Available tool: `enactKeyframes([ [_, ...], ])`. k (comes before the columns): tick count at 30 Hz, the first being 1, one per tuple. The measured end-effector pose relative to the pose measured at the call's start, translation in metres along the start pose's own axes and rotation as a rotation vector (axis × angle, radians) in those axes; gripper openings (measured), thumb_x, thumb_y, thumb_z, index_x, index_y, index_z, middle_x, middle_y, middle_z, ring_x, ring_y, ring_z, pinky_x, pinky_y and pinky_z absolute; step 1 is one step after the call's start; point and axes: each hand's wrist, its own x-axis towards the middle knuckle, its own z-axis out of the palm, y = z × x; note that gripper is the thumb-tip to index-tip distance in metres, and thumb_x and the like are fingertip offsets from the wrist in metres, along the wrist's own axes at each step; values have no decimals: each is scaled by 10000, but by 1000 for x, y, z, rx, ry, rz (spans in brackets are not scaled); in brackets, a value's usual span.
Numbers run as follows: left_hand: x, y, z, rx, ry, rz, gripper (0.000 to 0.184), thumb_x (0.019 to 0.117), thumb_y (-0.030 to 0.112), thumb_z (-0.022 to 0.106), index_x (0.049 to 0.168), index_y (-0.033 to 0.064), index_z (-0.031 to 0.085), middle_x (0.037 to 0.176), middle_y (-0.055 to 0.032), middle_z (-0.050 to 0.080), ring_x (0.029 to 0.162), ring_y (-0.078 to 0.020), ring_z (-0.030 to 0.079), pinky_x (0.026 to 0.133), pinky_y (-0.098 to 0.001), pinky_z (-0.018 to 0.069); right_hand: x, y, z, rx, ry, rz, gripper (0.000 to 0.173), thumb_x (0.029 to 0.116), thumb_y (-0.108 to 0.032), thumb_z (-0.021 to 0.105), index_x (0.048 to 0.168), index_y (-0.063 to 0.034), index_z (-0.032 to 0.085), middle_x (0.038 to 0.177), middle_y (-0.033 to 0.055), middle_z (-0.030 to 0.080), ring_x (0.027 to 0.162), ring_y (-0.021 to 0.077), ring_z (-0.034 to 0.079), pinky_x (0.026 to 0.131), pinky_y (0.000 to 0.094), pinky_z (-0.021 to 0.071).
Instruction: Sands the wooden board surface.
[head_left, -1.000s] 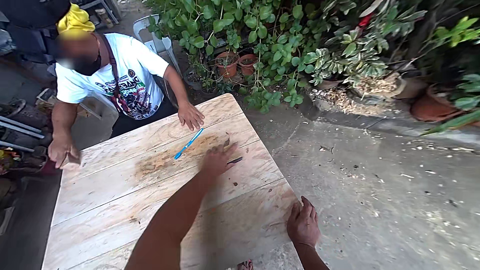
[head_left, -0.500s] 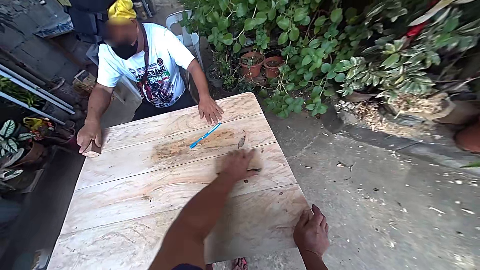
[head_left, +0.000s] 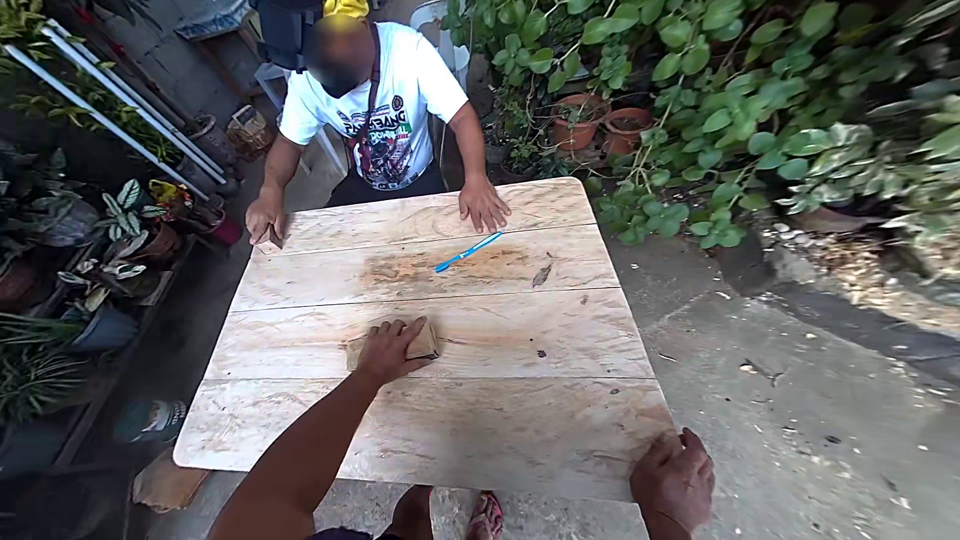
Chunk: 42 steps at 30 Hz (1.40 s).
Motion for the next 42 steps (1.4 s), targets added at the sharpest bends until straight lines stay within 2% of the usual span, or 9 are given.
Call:
enactKeyframes([
  [7, 54, 176, 16, -34, 126, 448, 798, 908, 645, 641, 1587, 292, 411, 1366, -218, 626, 1246, -416, 603, 1018, -595, 472, 3, 2, 1, -52, 30, -15, 510, 1097, -285, 366, 1512, -2, 452, 1489, 278, 512, 1383, 452, 505, 1098, 596, 434],
  [10, 72, 212, 5, -61, 1, 532, 799, 930, 583, 667, 1611, 321, 339, 1397, -205, 587, 1256, -412, 574, 1008, -584, 458, 1, -3, 1, -215, 79, 50, 517, 1093, -330, 329, 1523, -83, 473, 1538, 219, 489, 1433, 422, 457, 1112, 649, 369],
  [13, 72, 168, -5, -103, -25, 524, 803, 907, 556, 711, 1600, 342, 367, 1434, -218, 570, 1295, -431, 557, 1044, -628, 430, -18, -16, 6, -248, 120, 116, 562, 1076, -366, 382, 1558, -82, 429, 1622, 233, 366, 1513, 448, 322, 1143, 743, 250],
  [17, 62, 22, -18, -150, 60, 245, 820, 880, 553, 734, 1594, 347, 389, 1525, -201, 520, 1403, -441, 482, 1108, -705, 325, -55, -53, 27, -103, 158, 299, 698, 1073, -386, 434, 1591, 50, 267, 1635, 349, 218, 1524, 516, 234, 1175, 665, 303],
  [23, 30, -201, -27, -41, 135, -104, 892, 831, 634, 750, 1590, 332, 395, 1420, -229, 587, 1286, -478, 558, 992, -708, 417, -53, -66, 59, -246, 204, 359, 634, 1089, -461, 293, 1626, -124, 297, 1687, 242, 203, 1555, 493, 166, 1124, 782, 246],
  [27, 32, -183, -34, -33, 79, -111, 880, 881, 614, 708, 1609, 251, 372, 1435, -242, 569, 1287, -470, 555, 1015, -663, 416, -49, -63, 62, -245, 188, 338, 581, 1096, -431, 273, 1618, -184, 334, 1695, 207, 213, 1561, 487, 147, 1114, 806, 217],
  [36, 116, 39, -44, -25, -49, 214, 820, 967, 582, 610, 1646, 296, 251, 1488, -235, 504, 1342, -438, 501, 1077, -656, 352, -54, -71, 55, -263, 192, 314, 527, 1099, -396, 320, 1577, -194, 410, 1680, 194, 268, 1545, 498, 199, 1057, 820, 278],
  [39, 111, 0, -44, -33, -30, 272, 841, 931, 563, 676, 1636, 334, 278, 1517, -226, 499, 1372, -449, 491, 1071, -675, 376, -55, -71, 54, -244, 194, 300, 538, 1094, -416, 321, 1571, -189, 422, 1680, 188, 271, 1545, 493, 203, 1056, 819, 276],
  [42, 80, -103, -28, -18, 135, 171, 852, 863, 622, 717, 1585, 284, 417, 1420, -239, 589, 1280, -480, 571, 985, -701, 445, -54, -73, 54, -230, 185, 313, 542, 1092, -424, 325, 1572, -188, 417, 1685, 187, 258, 1551, 486, 191, 1067, 819, 261],
])
